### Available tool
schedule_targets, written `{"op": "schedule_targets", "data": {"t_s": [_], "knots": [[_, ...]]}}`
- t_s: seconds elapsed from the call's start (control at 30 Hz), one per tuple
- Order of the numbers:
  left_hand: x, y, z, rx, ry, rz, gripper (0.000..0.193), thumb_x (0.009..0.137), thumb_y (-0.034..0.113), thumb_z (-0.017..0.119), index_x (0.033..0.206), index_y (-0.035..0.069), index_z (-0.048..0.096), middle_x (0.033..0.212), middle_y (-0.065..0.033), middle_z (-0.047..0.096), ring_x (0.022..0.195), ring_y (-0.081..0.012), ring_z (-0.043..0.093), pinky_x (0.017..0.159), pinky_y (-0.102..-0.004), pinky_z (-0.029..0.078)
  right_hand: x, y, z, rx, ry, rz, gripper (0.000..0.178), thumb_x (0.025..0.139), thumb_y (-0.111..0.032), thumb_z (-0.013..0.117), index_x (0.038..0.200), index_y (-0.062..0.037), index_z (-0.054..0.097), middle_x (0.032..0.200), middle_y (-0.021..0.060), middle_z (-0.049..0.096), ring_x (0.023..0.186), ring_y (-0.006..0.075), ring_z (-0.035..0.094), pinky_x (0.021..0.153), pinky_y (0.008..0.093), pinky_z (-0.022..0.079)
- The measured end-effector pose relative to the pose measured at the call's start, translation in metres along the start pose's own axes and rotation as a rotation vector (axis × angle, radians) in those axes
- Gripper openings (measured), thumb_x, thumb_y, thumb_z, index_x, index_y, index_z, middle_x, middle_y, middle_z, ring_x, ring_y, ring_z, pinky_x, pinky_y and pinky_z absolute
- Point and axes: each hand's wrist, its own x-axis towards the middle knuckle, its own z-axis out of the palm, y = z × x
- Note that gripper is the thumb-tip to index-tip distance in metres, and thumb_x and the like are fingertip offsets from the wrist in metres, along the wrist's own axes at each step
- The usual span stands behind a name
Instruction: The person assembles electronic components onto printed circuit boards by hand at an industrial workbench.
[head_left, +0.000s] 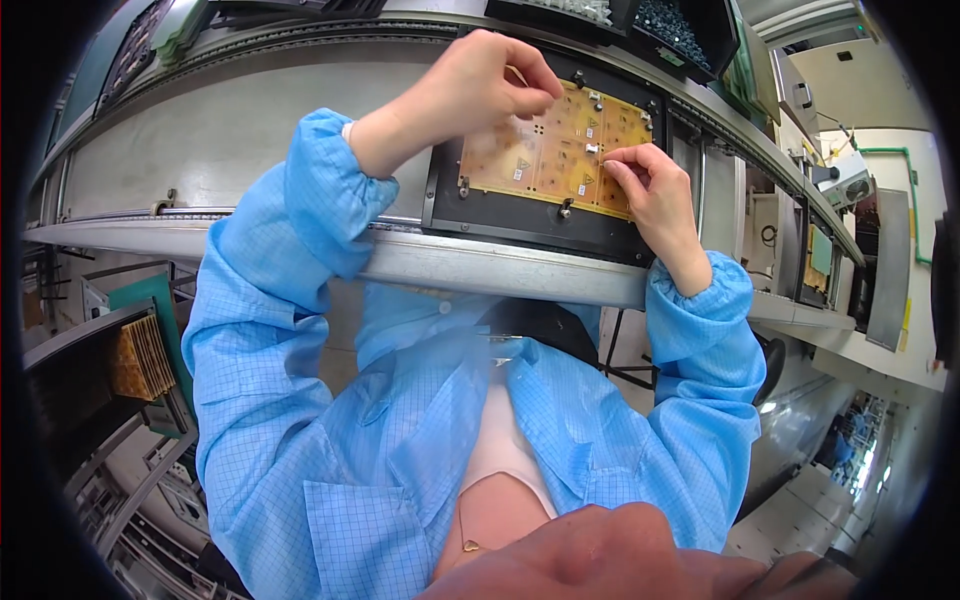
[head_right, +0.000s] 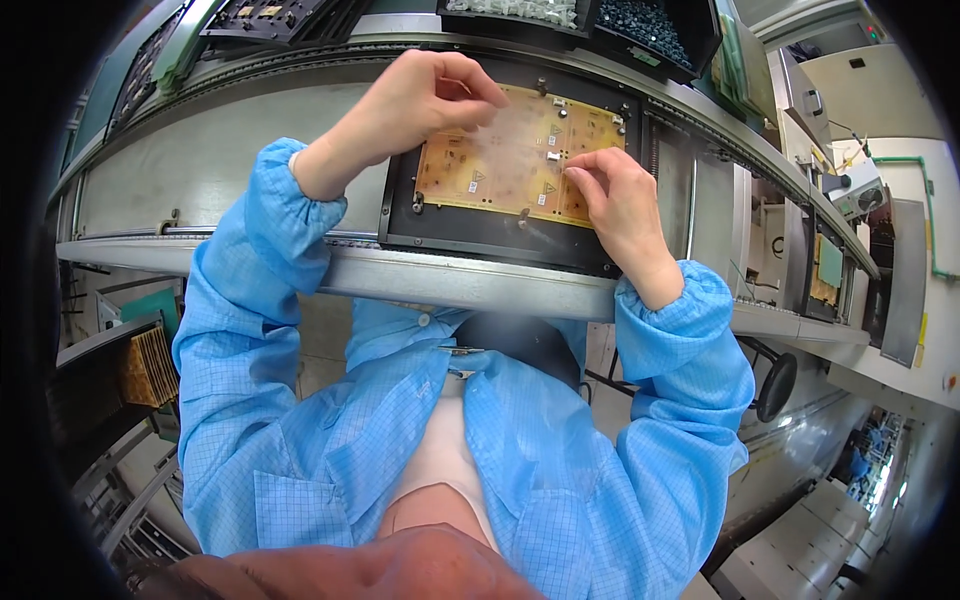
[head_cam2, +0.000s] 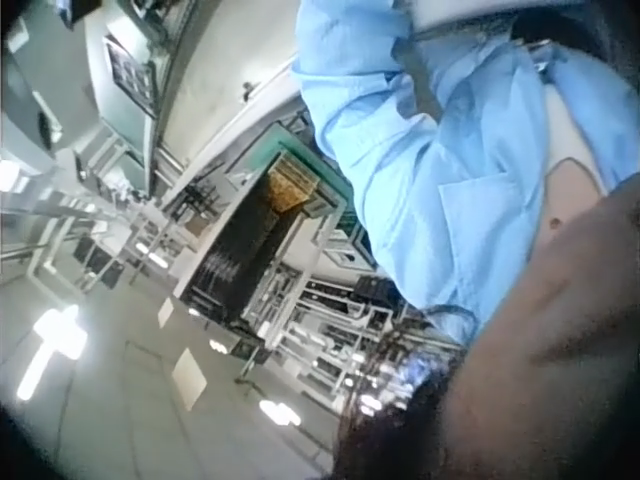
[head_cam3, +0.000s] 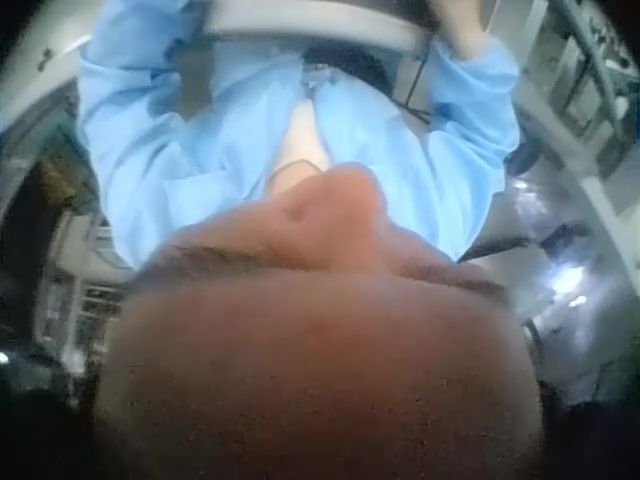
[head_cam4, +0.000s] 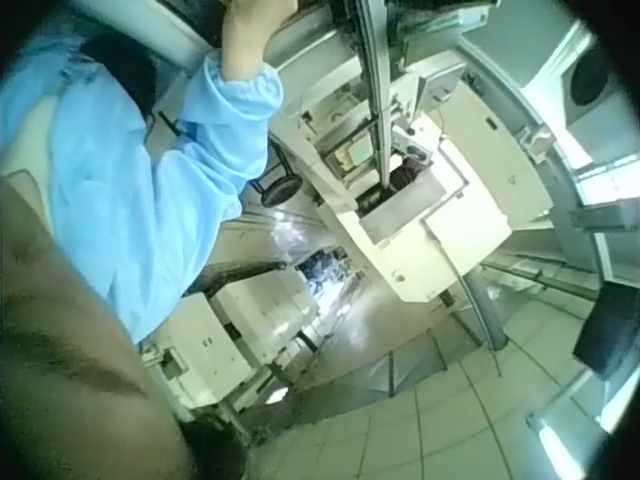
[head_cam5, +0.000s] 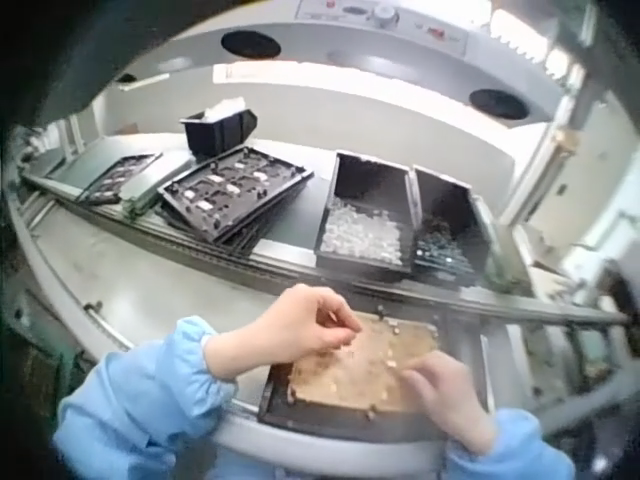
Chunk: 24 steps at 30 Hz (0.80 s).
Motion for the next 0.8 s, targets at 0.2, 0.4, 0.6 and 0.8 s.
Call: {"op": "schedule_targets", "data": {"t_s": [0.2,0.4,0.6,0.8], "knots": [[-0.003,-0.002,-0.009,0.022,0.044,-0.023,0.021,0.089,0.012,0.071,0.107,0.000,0.074,0.093,-0.0066,0.072,0.086,-0.0118,0.068,0.080,-0.0253,0.056,0.003,-0.006,-0.002,-0.083,0.032,-0.048,0.013,0.092,-0.009,0.068,0.099,0.0015,0.072,0.088,0.0108,0.069,0.077,0.0157,0.066,0.072,0.0277,0.053],[-0.003,-0.006,-0.008,0.012,0.062,0.089,0.018,0.090,0.011,0.071,0.104,0.001,0.074,0.091,-0.0059,0.072,0.086,-0.0113,0.068,0.080,-0.0251,0.056,0.003,-0.011,-0.006,-0.165,0.018,-0.057,0.013,0.091,-0.009,0.070,0.098,0.0012,0.073,0.087,0.0113,0.069,0.074,0.0168,0.067,0.070,0.0283,0.053],[-0.005,-0.002,-0.008,-0.046,0.066,-0.001,0.018,0.092,0.018,0.072,0.098,0.001,0.074,0.080,-0.0023,0.070,0.072,-0.0076,0.065,0.066,-0.0213,0.053,0.003,-0.014,0.001,-0.267,0.080,-0.080,0.013,0.089,-0.009,0.071,0.096,0.0010,0.074,0.084,0.0114,0.069,0.069,0.0179,0.067,0.066,0.0292,0.053],[-0.007,0.000,-0.007,-0.122,0.081,-0.027,0.019,0.092,0.020,0.073,0.095,0.001,0.074,0.072,-0.0016,0.067,0.062,-0.0064,0.060,0.057,-0.0208,0.049,0.001,-0.017,0.006,-0.416,0.147,-0.149,0.014,0.088,-0.013,0.073,0.096,-0.0008,0.074,0.085,0.0132,0.070,0.069,0.0228,0.068,0.066,0.0312,0.053]]}}
